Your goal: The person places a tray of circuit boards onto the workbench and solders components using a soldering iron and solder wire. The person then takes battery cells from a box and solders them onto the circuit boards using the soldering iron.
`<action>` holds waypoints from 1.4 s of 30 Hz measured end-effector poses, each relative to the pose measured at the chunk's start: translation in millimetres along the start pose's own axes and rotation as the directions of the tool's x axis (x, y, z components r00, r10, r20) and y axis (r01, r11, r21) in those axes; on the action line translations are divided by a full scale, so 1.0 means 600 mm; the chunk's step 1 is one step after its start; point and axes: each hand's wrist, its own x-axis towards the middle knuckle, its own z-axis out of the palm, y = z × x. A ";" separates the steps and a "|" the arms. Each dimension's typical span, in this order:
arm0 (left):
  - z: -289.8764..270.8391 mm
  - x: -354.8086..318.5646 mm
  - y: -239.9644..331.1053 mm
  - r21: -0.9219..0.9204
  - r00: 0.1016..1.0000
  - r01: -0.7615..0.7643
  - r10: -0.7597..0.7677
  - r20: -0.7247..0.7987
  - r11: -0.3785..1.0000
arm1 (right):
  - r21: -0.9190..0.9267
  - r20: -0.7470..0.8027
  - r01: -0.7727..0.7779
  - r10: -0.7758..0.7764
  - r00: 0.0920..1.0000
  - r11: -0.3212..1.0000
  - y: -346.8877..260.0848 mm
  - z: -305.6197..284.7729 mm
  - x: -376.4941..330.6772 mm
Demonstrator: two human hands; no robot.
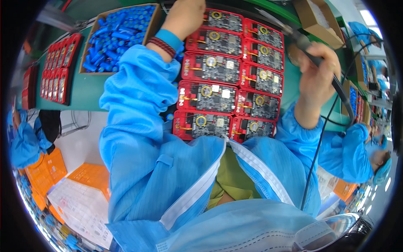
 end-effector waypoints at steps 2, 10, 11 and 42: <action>-0.011 -0.020 0.025 0.043 0.980 -0.006 0.014 -0.196 0.999 | 0.048 -0.026 0.034 -0.033 0.999 0.998 -0.009 -0.011 -0.009; -0.136 -0.094 -0.018 0.178 0.931 0.035 0.032 -0.364 0.983 | -0.027 -0.269 -0.042 0.034 0.963 0.999 -0.034 -0.059 -0.061; -0.149 -0.098 -0.049 0.297 0.933 0.103 0.011 -0.359 0.949 | -0.031 -0.340 -0.062 0.048 0.939 0.998 -0.037 -0.062 -0.065; -0.101 -0.202 0.235 -0.838 0.965 0.257 -0.075 0.253 0.481 | -0.131 0.089 -0.034 0.046 0.995 0.991 -0.081 0.069 -0.103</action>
